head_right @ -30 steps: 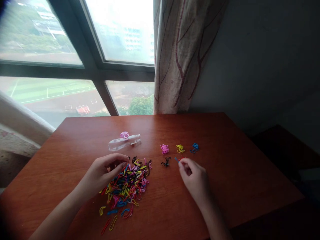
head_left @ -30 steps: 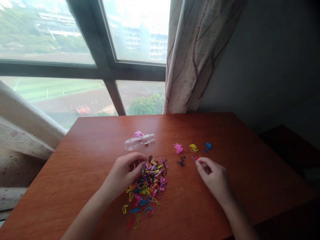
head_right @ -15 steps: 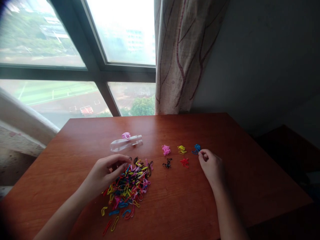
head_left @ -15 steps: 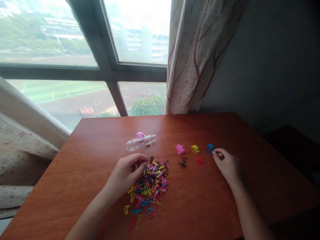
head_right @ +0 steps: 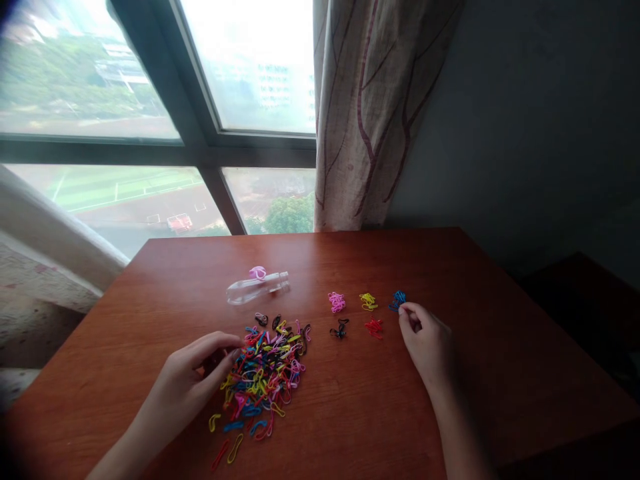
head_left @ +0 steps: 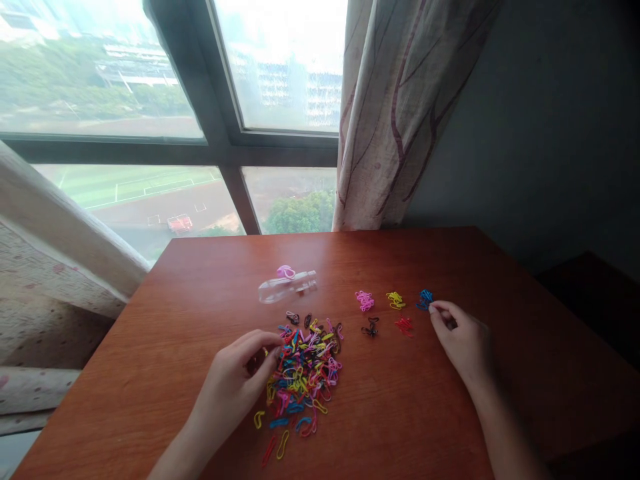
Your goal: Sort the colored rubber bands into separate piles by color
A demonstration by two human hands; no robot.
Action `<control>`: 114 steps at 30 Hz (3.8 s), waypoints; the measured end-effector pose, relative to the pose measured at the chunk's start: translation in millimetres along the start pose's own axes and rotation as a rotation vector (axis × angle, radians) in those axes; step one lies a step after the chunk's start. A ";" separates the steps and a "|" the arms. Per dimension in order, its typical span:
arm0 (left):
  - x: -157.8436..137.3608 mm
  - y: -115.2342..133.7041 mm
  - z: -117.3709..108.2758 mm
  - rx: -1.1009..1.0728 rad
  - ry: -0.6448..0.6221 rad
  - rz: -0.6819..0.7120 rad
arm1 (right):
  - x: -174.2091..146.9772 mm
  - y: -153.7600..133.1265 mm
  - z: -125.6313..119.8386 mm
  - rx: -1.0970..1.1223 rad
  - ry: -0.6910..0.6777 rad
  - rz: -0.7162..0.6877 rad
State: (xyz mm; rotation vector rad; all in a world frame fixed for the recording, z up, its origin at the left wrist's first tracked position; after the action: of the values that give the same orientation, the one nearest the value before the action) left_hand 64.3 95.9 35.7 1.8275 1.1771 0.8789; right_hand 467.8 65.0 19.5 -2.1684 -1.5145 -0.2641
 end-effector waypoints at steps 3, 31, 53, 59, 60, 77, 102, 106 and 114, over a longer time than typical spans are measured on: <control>-8.6 4.3 2.1 0.042 -0.032 0.045 | -12.0 -27.5 -6.9 0.092 0.014 -0.062; -18.4 0.6 17.8 0.114 -0.060 0.054 | -105.8 -162.1 10.5 0.413 -0.334 -0.426; -18.0 1.7 6.5 0.047 0.022 0.079 | -104.8 -162.0 10.4 0.416 -0.330 -0.430; -14.1 11.0 6.3 0.040 0.022 0.107 | -106.2 -161.4 11.3 0.405 -0.338 -0.427; -13.7 11.1 6.4 0.038 0.023 0.107 | -106.3 -161.5 11.5 0.405 -0.341 -0.425; 13.0 39.8 31.6 -0.023 -0.129 0.150 | -102.8 -163.3 11.2 0.409 -0.359 -0.404; 98.1 79.7 138.0 0.133 -0.416 0.228 | -104.0 -159.8 16.3 0.478 -0.349 -0.383; 77.7 68.0 97.6 -0.001 -0.321 0.199 | -108.1 -161.3 15.0 0.454 -0.368 -0.422; 39.4 28.7 36.1 -0.069 -0.128 0.090 | -120.7 -176.0 8.1 0.425 -0.379 -0.513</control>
State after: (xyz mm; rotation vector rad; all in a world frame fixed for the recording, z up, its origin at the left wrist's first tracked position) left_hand 119.7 116.3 49.7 1.8632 0.9805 0.8291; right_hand 259.9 16.8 10.1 -1.5294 -2.1006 0.3024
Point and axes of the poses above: each hand's wrist, its own x-axis towards the middle knuckle, its own z-axis out of the palm, y = z × x, the point moved 9 cm from there along x, towards the middle knuckle, and after that the axes turned 14 degrees about -x, right-handed, at the moved point
